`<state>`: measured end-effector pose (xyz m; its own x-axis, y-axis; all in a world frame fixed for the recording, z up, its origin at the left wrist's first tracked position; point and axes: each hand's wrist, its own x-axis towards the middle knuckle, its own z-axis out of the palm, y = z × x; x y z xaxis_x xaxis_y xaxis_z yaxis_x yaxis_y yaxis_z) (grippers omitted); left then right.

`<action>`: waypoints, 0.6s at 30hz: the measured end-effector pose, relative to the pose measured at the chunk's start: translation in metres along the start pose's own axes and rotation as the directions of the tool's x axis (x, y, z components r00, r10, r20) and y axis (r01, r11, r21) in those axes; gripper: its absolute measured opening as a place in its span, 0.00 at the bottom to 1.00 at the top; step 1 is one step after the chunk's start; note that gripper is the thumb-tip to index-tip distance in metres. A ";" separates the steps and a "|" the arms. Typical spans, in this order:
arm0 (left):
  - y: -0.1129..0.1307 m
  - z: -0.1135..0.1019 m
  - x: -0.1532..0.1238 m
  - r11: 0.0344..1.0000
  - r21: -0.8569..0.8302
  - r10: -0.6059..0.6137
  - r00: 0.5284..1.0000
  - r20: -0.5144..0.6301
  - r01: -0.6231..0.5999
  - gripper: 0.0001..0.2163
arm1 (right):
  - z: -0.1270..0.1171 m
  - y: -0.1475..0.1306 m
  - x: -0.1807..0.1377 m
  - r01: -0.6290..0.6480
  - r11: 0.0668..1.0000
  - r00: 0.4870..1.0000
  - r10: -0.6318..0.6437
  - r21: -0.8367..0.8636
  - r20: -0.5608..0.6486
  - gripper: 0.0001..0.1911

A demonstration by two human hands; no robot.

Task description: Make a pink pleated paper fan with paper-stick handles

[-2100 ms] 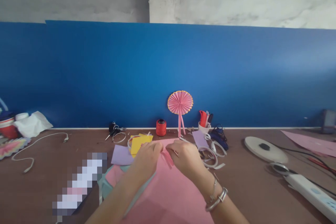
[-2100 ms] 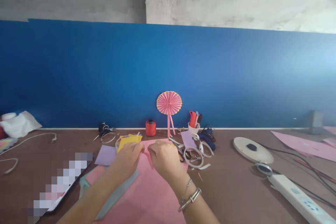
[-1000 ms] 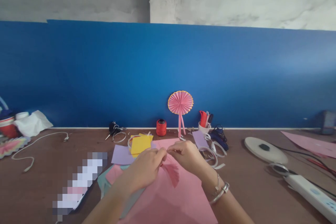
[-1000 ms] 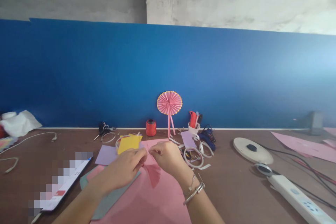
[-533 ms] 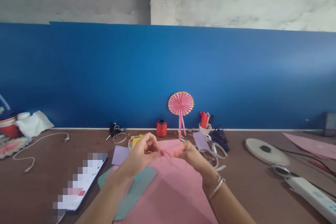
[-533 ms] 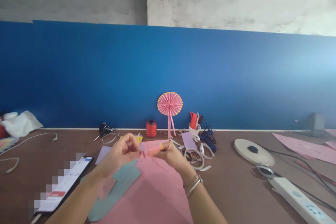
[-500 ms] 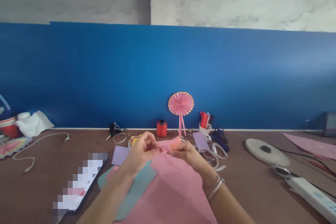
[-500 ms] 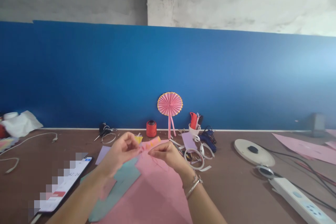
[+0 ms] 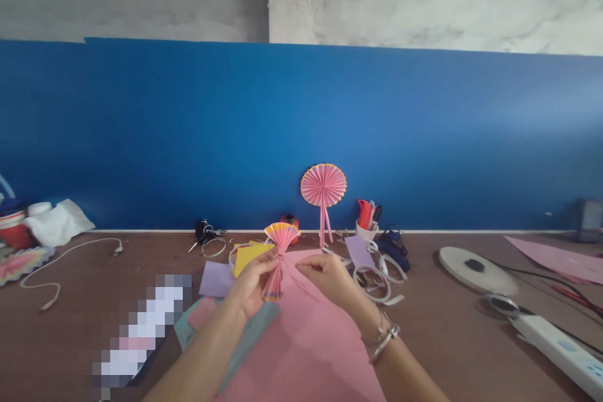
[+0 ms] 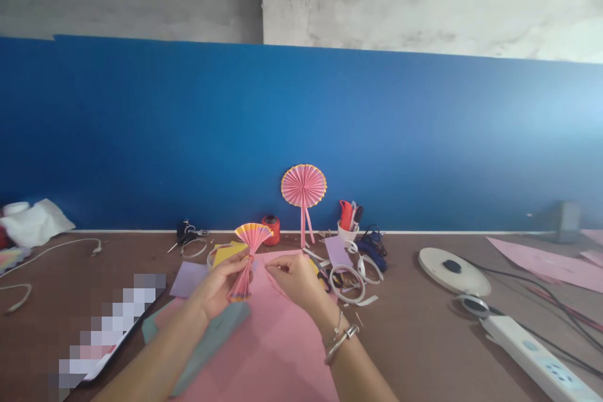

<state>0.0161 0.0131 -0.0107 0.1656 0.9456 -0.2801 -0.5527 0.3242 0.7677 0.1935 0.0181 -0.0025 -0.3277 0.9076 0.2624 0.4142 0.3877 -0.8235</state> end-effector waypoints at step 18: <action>-0.013 -0.008 0.013 0.634 0.660 0.590 0.804 -0.074 -0.404 0.15 | -0.002 -0.021 -0.014 0.134 0.821 0.983 -0.180 -0.555 -0.030 0.14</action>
<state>0.0190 0.0214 -0.0293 -0.2534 0.9496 0.1844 0.1213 -0.1579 0.9800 0.1912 -0.0021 0.0123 -0.3713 0.8272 0.4217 0.7678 0.5290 -0.3616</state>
